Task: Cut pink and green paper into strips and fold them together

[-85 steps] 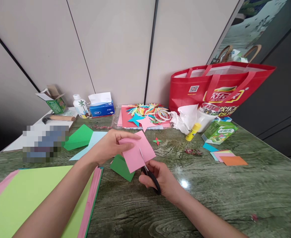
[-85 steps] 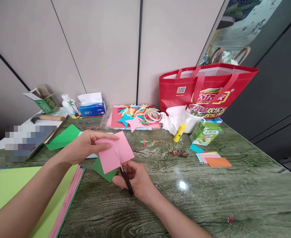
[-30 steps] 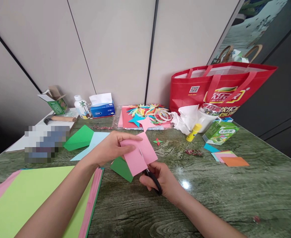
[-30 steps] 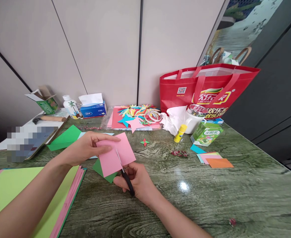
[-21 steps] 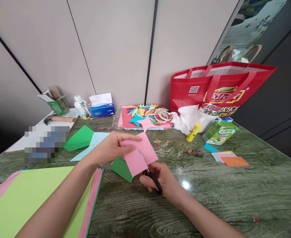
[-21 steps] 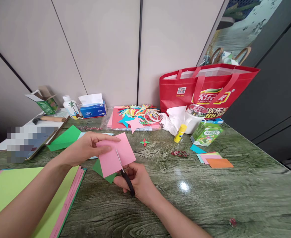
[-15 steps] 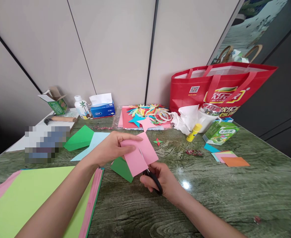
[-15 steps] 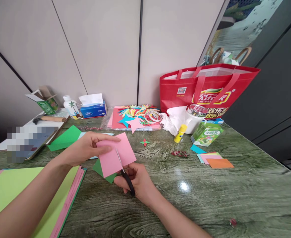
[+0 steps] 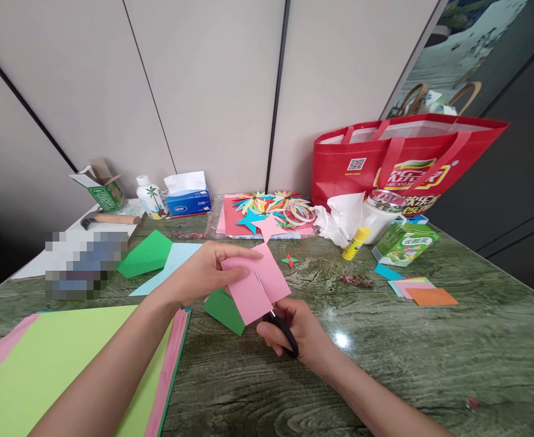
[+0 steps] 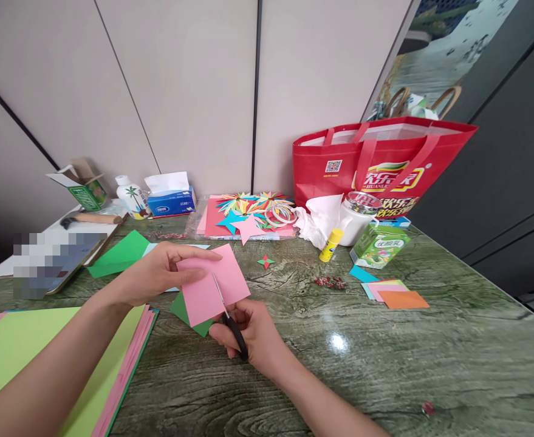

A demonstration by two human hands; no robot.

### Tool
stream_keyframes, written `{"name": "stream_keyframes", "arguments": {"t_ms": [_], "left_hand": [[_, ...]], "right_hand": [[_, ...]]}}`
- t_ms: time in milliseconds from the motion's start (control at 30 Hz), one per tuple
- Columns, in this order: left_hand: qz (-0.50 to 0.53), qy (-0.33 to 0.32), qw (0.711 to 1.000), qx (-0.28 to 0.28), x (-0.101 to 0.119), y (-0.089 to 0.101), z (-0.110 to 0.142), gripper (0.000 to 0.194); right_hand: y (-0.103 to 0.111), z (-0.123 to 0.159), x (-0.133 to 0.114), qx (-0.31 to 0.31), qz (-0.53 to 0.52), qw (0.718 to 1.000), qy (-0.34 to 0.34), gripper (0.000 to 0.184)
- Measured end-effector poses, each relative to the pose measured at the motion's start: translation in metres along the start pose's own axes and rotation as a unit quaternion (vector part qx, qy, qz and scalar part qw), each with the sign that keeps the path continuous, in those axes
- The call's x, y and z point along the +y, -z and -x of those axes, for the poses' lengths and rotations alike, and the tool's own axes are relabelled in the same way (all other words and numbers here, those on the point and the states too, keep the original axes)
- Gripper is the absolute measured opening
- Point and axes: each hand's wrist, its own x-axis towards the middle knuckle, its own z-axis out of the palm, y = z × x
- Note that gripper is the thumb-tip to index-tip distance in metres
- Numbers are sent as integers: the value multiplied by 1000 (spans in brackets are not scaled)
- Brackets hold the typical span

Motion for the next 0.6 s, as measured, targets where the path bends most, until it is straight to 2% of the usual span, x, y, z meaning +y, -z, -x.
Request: {"name": "stream_keyframes", "arguments": {"t_ms": [267, 367, 600], "left_hand": [[34, -9, 999, 32, 1, 3, -2, 26], [41, -13, 999, 25, -1, 4, -2, 26], [52, 3, 998, -16, -1, -1, -1, 28]], "right_hand": [[0, -1, 0, -3, -17, 1000, -1, 26], [0, -2, 5, -4, -44, 999, 0, 23], [1, -6, 14, 5, -76, 997, 16, 42]]}}
